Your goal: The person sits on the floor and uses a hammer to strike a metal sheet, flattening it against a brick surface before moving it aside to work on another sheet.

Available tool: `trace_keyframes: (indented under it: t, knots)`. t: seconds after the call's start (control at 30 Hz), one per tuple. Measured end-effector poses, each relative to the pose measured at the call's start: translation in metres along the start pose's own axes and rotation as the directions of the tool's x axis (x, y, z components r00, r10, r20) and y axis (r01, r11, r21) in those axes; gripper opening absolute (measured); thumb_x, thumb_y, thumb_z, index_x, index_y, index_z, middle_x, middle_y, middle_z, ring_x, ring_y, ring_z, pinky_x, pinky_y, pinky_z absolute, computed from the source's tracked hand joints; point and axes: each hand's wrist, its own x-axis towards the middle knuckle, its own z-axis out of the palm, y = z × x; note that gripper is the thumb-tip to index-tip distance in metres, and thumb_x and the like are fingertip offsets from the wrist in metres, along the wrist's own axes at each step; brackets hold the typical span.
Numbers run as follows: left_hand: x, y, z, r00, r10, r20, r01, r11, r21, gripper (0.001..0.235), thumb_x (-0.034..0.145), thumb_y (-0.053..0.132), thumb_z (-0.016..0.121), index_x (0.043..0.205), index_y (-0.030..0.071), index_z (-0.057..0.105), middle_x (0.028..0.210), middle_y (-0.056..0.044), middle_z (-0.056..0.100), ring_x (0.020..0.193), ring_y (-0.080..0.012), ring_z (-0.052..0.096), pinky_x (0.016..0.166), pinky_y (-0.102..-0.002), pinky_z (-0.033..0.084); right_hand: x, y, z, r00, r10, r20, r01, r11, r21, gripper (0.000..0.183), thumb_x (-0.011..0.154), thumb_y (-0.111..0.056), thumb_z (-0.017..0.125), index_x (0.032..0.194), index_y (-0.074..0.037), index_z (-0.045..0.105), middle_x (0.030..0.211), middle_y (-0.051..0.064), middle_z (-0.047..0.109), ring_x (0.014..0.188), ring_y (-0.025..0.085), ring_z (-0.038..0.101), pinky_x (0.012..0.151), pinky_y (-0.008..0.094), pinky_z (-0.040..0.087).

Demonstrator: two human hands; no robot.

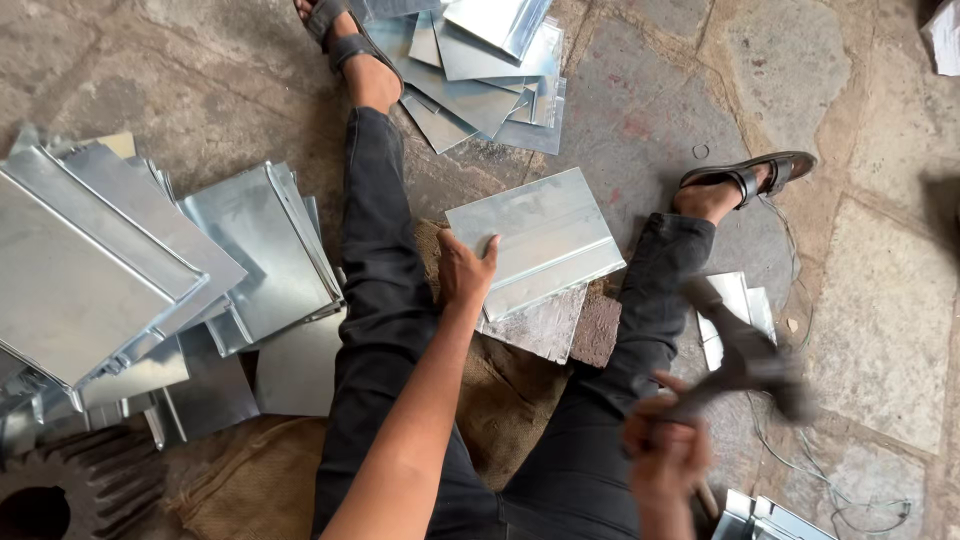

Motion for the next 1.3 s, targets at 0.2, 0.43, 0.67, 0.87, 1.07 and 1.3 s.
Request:
trace_keyframes:
  t: [0.2,0.43,0.67,0.87,1.07,1.3]
  knots:
    - [-0.005,0.002,-0.009,0.999,0.004,0.049,-0.005,1.0,0.021,0.077,0.089,0.056,0.076,0.121,-0.005,0.041,0.099,-0.02,0.058,0.08,-0.0325,0.068,0.06,-0.041,0.059,-0.011,0.054,0.033,0.922,0.376,0.097,-0.198,0.67,-0.715,0.042,0.108,-0.036,0.056,0.131,-0.004,0.067,0.065,0.003,0.057,0.057,0.005,0.047,0.049,0.023,0.042]
    - [-0.004,-0.005,-0.002,0.997,-0.026,0.067,0.025,0.999,0.019,0.077,0.086,0.054,0.078,0.121,-0.004,0.042,0.101,-0.021,0.057,0.081,-0.035,0.068,0.06,-0.044,0.059,-0.03,0.04,0.029,0.933,0.353,-0.066,-0.346,0.835,-0.428,0.041,0.107,-0.029,0.048,0.135,-0.004,0.064,0.064,0.002,0.054,0.048,0.006,0.045,0.042,0.024,0.037]
    - [0.001,-0.004,0.001,0.997,0.067,-0.034,-0.068,0.997,-0.028,0.08,0.088,0.057,0.076,0.124,-0.006,0.042,0.104,-0.023,0.059,0.082,-0.0361,0.069,0.064,-0.044,0.059,-0.003,0.049,0.04,0.883,0.47,0.016,-0.348,0.676,-0.65,0.042,0.104,-0.03,0.054,0.134,-0.003,0.067,0.062,0.002,0.055,0.053,0.006,0.049,0.046,0.025,0.041]
    - [-0.002,-0.003,0.001,1.0,-0.012,-0.002,0.012,0.998,0.055,0.079,0.085,0.054,0.079,0.125,-0.005,0.045,0.109,-0.024,0.06,0.092,-0.0405,0.067,0.069,-0.049,0.057,-0.027,0.046,0.04,0.928,0.367,-0.071,-0.35,0.784,-0.512,0.043,0.104,-0.032,0.048,0.128,-0.002,0.066,0.063,0.0,0.058,0.05,0.008,0.051,0.045,0.027,0.039]
    - [-0.004,-0.003,-0.005,1.0,-0.022,0.008,0.022,0.999,0.042,0.089,0.086,0.054,0.077,0.132,-0.011,0.039,0.114,-0.028,0.059,0.094,-0.0387,0.067,0.07,-0.046,0.059,-0.031,0.071,0.036,0.84,0.537,-0.083,-0.427,0.557,-0.712,0.038,0.104,-0.033,0.052,0.121,-0.004,0.069,0.059,0.005,0.057,0.05,0.01,0.051,0.048,0.029,0.041]
    - [-0.046,-0.03,-0.035,0.999,0.008,-0.049,-0.01,0.999,-0.051,0.081,0.09,0.051,0.077,0.128,-0.01,0.039,0.109,-0.028,0.061,0.098,-0.037,0.067,0.083,-0.043,0.058,-0.051,0.053,0.028,0.647,0.743,-0.168,-0.731,0.542,-0.415,0.042,0.103,-0.036,0.051,0.116,-0.001,0.07,0.061,0.004,0.047,0.044,0.013,0.042,0.039,0.031,0.034]
